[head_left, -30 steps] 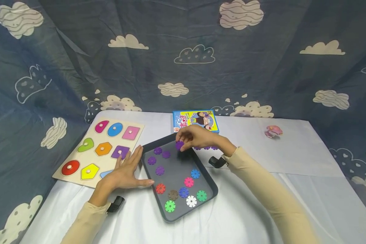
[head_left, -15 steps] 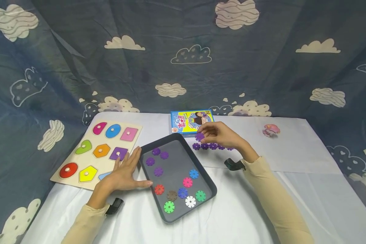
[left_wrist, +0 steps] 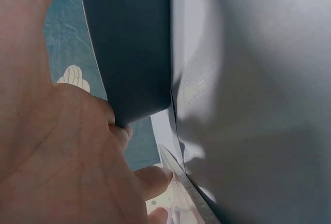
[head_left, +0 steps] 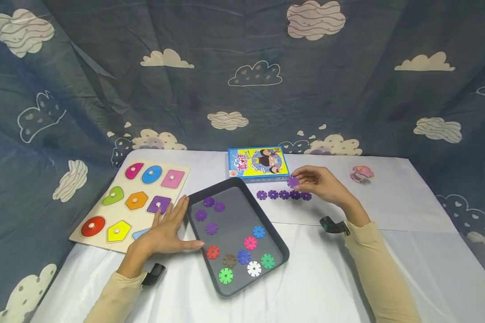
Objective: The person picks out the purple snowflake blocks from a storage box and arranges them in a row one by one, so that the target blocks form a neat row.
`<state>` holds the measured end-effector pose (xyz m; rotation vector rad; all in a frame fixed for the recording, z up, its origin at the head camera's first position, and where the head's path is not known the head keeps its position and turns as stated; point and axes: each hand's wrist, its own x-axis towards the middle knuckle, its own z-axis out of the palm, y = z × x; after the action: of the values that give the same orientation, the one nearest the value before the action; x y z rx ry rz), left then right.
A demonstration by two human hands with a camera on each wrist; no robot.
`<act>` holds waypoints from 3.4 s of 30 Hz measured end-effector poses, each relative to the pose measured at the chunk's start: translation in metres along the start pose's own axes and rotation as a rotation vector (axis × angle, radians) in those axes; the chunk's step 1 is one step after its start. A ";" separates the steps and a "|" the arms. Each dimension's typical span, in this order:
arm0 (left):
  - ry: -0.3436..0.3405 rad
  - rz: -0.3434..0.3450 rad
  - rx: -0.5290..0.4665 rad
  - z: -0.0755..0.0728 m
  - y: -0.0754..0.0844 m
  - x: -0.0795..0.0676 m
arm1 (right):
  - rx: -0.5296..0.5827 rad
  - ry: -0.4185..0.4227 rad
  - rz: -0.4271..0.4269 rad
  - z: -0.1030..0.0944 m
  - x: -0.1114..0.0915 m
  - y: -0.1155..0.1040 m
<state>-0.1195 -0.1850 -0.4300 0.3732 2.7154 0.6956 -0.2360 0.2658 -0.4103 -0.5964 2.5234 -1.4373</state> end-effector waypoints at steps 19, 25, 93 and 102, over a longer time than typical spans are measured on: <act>-0.008 -0.001 0.009 0.002 -0.004 0.000 | -0.271 0.050 0.082 -0.023 -0.015 0.046; 0.000 0.011 0.007 -0.001 -0.001 -0.001 | -0.323 0.034 0.134 -0.031 -0.017 0.054; -0.002 -0.001 0.014 -0.003 0.001 -0.001 | -0.414 -0.025 0.284 -0.032 -0.023 0.059; -0.005 0.006 0.017 -0.003 0.001 -0.002 | -0.428 -0.012 0.209 -0.028 -0.020 0.039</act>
<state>-0.1189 -0.1857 -0.4267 0.3866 2.7181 0.6721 -0.2371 0.3143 -0.4299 -0.3804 2.8003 -0.8265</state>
